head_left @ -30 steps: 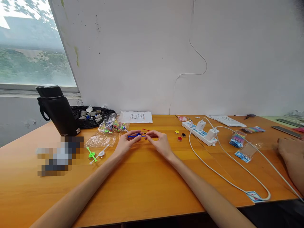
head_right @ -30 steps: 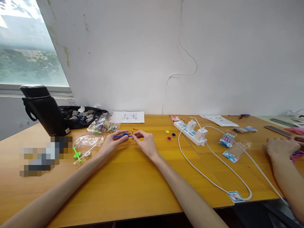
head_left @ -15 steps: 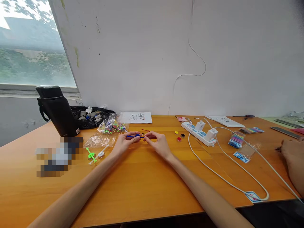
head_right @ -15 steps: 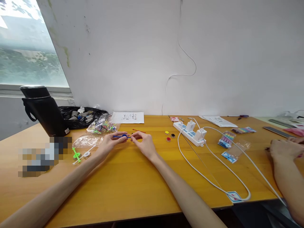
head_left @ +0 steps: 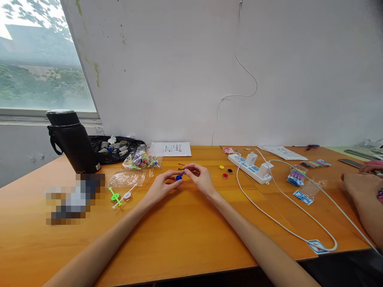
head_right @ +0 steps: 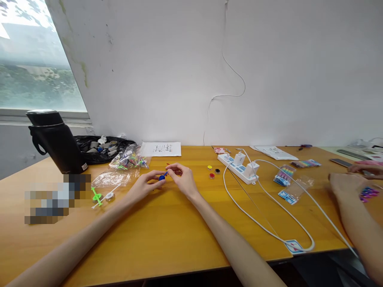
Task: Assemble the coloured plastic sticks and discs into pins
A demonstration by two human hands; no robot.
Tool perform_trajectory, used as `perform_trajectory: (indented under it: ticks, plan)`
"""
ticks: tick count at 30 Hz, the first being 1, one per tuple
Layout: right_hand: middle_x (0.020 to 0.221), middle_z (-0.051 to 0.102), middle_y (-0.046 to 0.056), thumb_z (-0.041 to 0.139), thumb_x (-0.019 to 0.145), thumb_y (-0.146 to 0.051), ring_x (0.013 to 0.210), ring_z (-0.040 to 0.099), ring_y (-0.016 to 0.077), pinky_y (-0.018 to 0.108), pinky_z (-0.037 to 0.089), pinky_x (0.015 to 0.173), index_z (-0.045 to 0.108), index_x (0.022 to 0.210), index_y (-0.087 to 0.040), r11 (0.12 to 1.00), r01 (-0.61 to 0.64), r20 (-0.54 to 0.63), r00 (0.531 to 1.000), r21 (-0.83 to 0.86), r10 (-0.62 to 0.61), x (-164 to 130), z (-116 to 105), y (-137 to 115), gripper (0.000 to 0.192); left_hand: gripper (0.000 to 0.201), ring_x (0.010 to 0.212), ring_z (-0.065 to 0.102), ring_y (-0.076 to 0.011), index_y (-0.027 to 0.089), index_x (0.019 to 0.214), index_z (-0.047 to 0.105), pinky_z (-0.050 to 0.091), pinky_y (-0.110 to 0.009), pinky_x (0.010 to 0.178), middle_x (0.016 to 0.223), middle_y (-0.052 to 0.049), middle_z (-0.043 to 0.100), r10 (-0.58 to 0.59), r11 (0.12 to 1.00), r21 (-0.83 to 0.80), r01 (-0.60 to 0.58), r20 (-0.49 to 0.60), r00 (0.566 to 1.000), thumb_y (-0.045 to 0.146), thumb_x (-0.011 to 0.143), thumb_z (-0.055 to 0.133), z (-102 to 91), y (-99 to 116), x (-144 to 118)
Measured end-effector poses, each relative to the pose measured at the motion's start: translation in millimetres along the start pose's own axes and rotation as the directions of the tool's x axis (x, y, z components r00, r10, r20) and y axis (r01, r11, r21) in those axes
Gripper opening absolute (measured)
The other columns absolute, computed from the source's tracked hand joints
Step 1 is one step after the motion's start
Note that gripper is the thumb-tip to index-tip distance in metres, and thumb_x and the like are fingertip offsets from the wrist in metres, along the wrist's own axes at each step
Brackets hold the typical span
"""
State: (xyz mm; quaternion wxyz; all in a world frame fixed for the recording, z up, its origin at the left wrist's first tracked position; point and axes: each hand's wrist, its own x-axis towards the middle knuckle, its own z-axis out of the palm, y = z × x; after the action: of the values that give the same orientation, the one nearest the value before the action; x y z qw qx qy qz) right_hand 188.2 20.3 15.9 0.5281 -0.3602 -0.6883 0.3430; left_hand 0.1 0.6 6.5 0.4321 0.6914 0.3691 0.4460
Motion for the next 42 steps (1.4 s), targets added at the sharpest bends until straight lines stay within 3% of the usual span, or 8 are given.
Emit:
perform_trajectory:
  ticks: [6,9,12,19,25,30,38,42]
  plan:
    - [0.102,0.073,0.007,0.062,0.087,-0.041,0.091,0.069,0.0195,0.032,0.053,0.087,0.071,0.1,-0.021,1.0,0.009,0.055,0.998,0.028,-0.01,-4,2,-4,0.025,0.029,0.087,0.067,-0.0225,0.026,0.108,0.075,0.052,-0.031,0.079,0.099,-0.007,0.074,0.163,0.93,0.338,-0.147,-0.022,0.986,0.04,0.089,0.058,2.2,11,0]
    - [0.098,0.072,0.006,0.058,0.09,-0.041,0.091,0.068,0.0187,0.031,0.053,0.084,0.067,0.113,-0.022,0.999,0.003,0.067,0.998,0.055,-0.007,-4,1,-3,0.031,0.029,0.082,0.068,-0.0234,0.027,0.106,0.075,0.051,-0.031,0.077,0.094,-0.005,0.076,0.146,0.921,0.37,-0.123,-0.034,0.989,0.041,0.089,0.058,-3.4,16,-3]
    - [0.091,0.072,0.005,0.057,0.09,-0.04,0.084,0.066,0.0174,0.029,0.051,0.077,0.068,0.109,-0.022,0.999,-0.015,0.021,1.0,-0.039,0.015,-1,-2,6,0.029,0.032,0.082,0.068,-0.0239,0.027,0.109,0.073,0.049,-0.031,0.076,0.095,-0.005,0.076,0.095,0.906,0.42,-0.053,-0.081,0.992,0.045,0.089,0.057,-16.4,25,-14]
    - [0.086,0.072,0.003,0.054,0.088,-0.035,0.075,0.063,0.0162,0.027,0.047,0.069,0.071,0.097,-0.021,0.982,-0.066,-0.004,0.998,-0.177,0.067,2,-11,27,0.023,0.037,0.069,0.064,-0.0201,0.025,0.098,0.068,0.044,-0.027,0.064,0.089,-0.001,0.074,-0.008,0.74,0.631,0.232,-0.336,0.942,0.057,0.09,0.05,-81.5,40,-65]
    - [0.083,0.072,0.003,0.052,0.088,-0.033,0.074,0.063,0.0164,0.028,0.047,0.07,0.07,0.094,-0.021,0.978,-0.064,0.035,0.997,-0.198,0.072,1,-8,26,0.022,0.041,0.09,0.069,-0.0261,0.025,0.098,0.067,0.046,-0.027,0.075,0.097,-0.004,0.075,-0.083,0.694,0.639,0.332,-0.387,0.918,0.062,0.084,0.054,-133.8,24,-84]
    - [0.082,0.072,0.003,0.051,0.088,-0.033,0.072,0.064,0.0169,0.029,0.047,0.071,0.07,0.094,-0.021,0.976,-0.079,0.031,0.996,-0.203,0.087,1,-10,31,0.023,0.041,0.086,0.07,-0.0257,0.024,0.098,0.067,0.046,-0.025,0.071,0.092,-0.004,0.076,-0.227,0.699,0.614,0.367,-0.295,0.928,0.061,0.083,0.056,-130.2,19,-87]
    - [0.08,0.071,0.003,0.051,0.088,-0.032,0.069,0.062,0.0162,0.028,0.047,0.067,0.07,0.093,-0.02,0.973,-0.094,0.028,0.994,-0.211,0.102,1,-13,31,0.024,0.044,0.079,0.069,-0.0231,0.024,0.098,0.067,0.045,-0.026,0.067,0.089,-0.003,0.074,-0.243,0.702,0.647,0.298,-0.176,0.954,0.063,0.088,0.048,-119.7,32,-100]
    - [0.08,0.071,0.003,0.051,0.088,-0.032,0.069,0.062,0.0157,0.028,0.047,0.069,0.07,0.093,-0.019,0.972,-0.1,0.039,0.993,-0.211,0.111,1,-11,33,0.023,0.042,0.086,0.07,-0.0241,0.024,0.099,0.064,0.049,-0.027,0.071,0.094,-0.004,0.074,-0.226,0.708,0.638,0.301,-0.199,0.954,0.062,0.086,0.052,-125.2,33,-98]
